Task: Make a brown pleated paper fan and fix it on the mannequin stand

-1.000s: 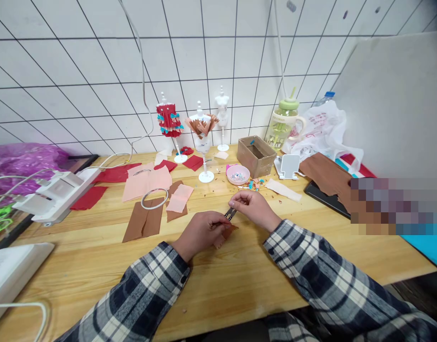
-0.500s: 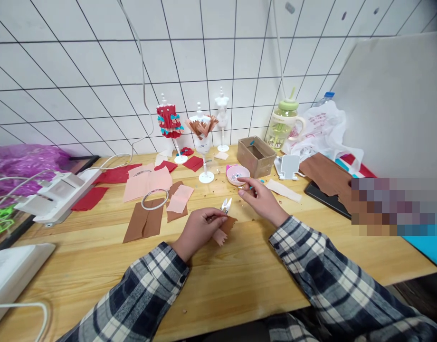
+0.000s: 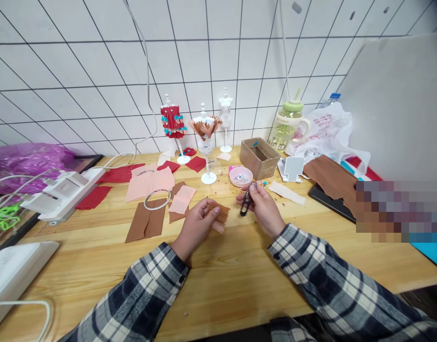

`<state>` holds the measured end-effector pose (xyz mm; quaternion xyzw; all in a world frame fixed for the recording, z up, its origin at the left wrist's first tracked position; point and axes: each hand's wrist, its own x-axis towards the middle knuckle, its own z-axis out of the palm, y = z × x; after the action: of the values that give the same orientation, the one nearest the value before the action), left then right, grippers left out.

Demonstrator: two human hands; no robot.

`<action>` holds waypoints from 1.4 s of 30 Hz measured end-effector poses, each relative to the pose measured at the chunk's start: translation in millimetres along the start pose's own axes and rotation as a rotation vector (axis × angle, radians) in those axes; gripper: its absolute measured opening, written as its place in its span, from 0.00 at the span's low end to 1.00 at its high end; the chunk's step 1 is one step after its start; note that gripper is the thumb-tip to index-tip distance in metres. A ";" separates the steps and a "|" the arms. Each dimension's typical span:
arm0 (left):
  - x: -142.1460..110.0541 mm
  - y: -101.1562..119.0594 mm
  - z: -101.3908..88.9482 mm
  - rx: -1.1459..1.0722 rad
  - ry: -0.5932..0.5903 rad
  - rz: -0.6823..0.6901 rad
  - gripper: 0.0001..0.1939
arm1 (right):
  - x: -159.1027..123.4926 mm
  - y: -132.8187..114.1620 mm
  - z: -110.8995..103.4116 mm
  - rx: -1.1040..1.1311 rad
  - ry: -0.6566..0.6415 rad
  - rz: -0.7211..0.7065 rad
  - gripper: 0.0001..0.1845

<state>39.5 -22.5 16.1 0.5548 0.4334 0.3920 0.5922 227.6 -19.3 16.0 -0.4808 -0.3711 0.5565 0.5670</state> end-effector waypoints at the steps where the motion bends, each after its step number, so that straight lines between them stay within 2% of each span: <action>1: 0.6 0.1 -1.9 -0.030 -0.002 -0.037 0.16 | 0.5 -2.7 -3.2 -0.047 -0.024 0.002 0.23; 5: 2.3 -0.1 -6.0 -0.074 0.038 -0.074 0.17 | -3.1 -3.2 -6.0 -0.264 -0.243 0.077 0.23; 8: 3.2 -1.7 -6.0 -0.062 0.033 -0.081 0.17 | -7.5 1.5 0.3 -0.318 -0.310 0.128 0.23; 18: 1.1 -0.9 -1.3 -0.030 -0.101 -0.050 0.19 | -8.3 7.2 7.9 -0.387 -0.191 0.027 0.16; 22: 1.5 0.6 -0.4 -0.050 -0.170 -0.130 0.18 | -8.3 7.2 5.4 -0.365 -0.215 0.041 0.17; 27: 5.1 -4.7 -6.7 -0.073 -0.017 -0.056 0.17 | -7.1 5.7 4.1 -0.358 -0.205 0.024 0.17; 28: 5.7 -5.5 -8.4 -0.081 -0.018 -0.051 0.16 | -7.1 5.3 4.2 -0.356 -0.211 0.028 0.17; 32: 6.1 -6.2 -12.2 -0.122 -0.176 -0.139 0.20 | -8.2 5.7 4.8 -0.363 -0.223 0.032 0.17; 34: 5.4 -5.6 -11.6 -0.111 -0.205 -0.192 0.21 | -8.3 7.1 4.4 -0.373 -0.233 0.018 0.17; 39: 4.3 -3.8 -7.9 -0.122 -0.100 -0.156 0.19 | -5.5 6.1 -0.9 -0.411 -0.214 -0.018 0.18; 42: 5.5 -3.9 -10.1 -0.127 -0.045 -0.134 0.17 | -4.1 1.0 -5.6 -0.425 -0.189 0.023 0.20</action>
<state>31.7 -14.5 11.7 0.4947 0.4305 0.3655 0.6606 232.3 -24.2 14.0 -0.5395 -0.5257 0.5148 0.4094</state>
